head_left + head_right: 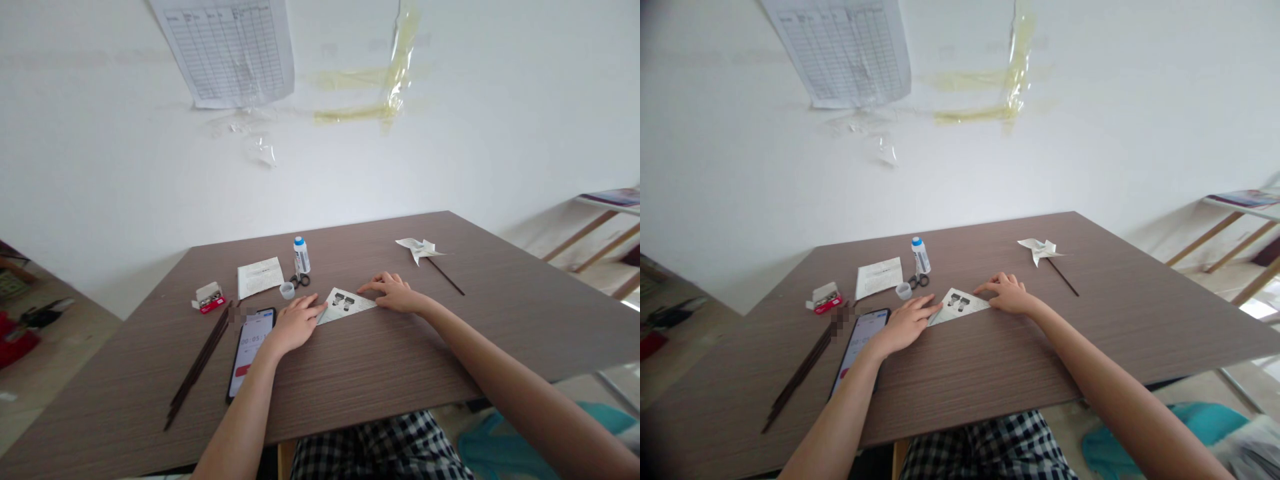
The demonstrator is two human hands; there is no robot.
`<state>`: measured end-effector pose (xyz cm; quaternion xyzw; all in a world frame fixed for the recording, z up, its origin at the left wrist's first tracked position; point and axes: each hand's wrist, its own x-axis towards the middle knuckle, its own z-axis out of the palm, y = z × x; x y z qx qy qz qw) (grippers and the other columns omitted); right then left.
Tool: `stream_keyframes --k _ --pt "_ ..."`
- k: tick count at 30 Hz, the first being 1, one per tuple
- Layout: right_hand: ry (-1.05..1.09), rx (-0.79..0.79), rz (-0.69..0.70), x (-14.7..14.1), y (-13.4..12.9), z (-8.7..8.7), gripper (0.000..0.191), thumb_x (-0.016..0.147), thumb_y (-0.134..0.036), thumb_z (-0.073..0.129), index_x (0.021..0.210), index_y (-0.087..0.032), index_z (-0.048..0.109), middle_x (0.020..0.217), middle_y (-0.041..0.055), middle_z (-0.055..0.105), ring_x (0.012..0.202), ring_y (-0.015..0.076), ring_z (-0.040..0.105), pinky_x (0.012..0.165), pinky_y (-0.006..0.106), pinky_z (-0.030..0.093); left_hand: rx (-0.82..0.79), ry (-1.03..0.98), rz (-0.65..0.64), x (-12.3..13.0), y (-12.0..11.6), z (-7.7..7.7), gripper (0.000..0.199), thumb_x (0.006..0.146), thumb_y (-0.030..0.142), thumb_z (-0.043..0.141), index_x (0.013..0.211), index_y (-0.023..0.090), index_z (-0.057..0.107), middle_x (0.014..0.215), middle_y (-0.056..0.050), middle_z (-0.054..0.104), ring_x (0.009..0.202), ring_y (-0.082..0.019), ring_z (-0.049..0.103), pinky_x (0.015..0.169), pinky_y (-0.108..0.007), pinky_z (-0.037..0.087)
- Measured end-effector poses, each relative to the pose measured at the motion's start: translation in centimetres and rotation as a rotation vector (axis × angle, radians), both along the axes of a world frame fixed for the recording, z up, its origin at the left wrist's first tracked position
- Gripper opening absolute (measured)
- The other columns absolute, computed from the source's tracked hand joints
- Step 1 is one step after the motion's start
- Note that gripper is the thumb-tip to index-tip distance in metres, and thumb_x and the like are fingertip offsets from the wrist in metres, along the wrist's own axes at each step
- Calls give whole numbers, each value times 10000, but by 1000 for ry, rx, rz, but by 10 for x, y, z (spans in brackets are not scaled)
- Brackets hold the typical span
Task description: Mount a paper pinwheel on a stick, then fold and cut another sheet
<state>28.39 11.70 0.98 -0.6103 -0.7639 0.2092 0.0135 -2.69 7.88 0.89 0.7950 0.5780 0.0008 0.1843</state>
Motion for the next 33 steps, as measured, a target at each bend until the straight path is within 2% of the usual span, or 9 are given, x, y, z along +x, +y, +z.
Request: stream_keyframes --k 4,7,9,12,16,25,33 --pt "47 68 -22 1 1 -13 707 1016 -178 539 1545 -566 802 1609 66 682 1522 412 572 1295 653 459 46 -32 79 13 -10 6 507 1112 337 660 1604 363 777 1880 -47 545 1764 -394 462 1445 -651 367" --pt "67 136 -71 -7 -5 -21 539 1109 -316 524 1494 -513 846 1570 87 695 1500 420 568 1280 658 455 104 -26 129 26 -18 8 429 1114 380 702 1525 318 807 1830 -86 606 1729 -393 505 1392 -628 440" --pt "85 199 -52 -15 -11 -24 442 1106 -438 631 1489 -438 851 1561 112 693 1517 422 549 1293 631 442 148 -9 162 36 -23 7 391 1117 387 711 1481 282 813 1797 -116 633 1695 -402 537 1352 -619 478" --pt "97 250 -2 -30 -21 -28 502 1054 -510 768 1526 -349 815 1579 151 671 1530 415 546 1309 593 426 203 11 185 47 -27 4 365 1111 381 729 1438 239 807 1732 -159 670 1638 -418 576 1309 -608 509" --pt "89 264 11 -42 -27 -29 555 1048 -507 795 1562 -300 765 1604 171 654 1552 413 546 1328 585 405 246 16 215 57 -29 0 304 1095 374 747 1362 244 813 1649 -175 711 1574 -441 611 1277 -626 518" --pt "54 265 -20 -47 -31 -27 593 1039 -555 821 1566 -295 739 1651 170 644 1576 411 545 1332 559 402 291 54 277 71 -29 -4 388 1083 473 764 1377 225 808 1555 -216 731 1508 -472 635 1214 -617 546" --pt "48 252 -53 -53 -32 -23 603 1029 -558 799 1572 -303 729 1641 159 647 1587 400 527 1339 547 384 326 61 303 75 -28 -5 348 1055 459 800 1337 257 823 1516 -200 759 1473 -471 657 1177 -631 561"
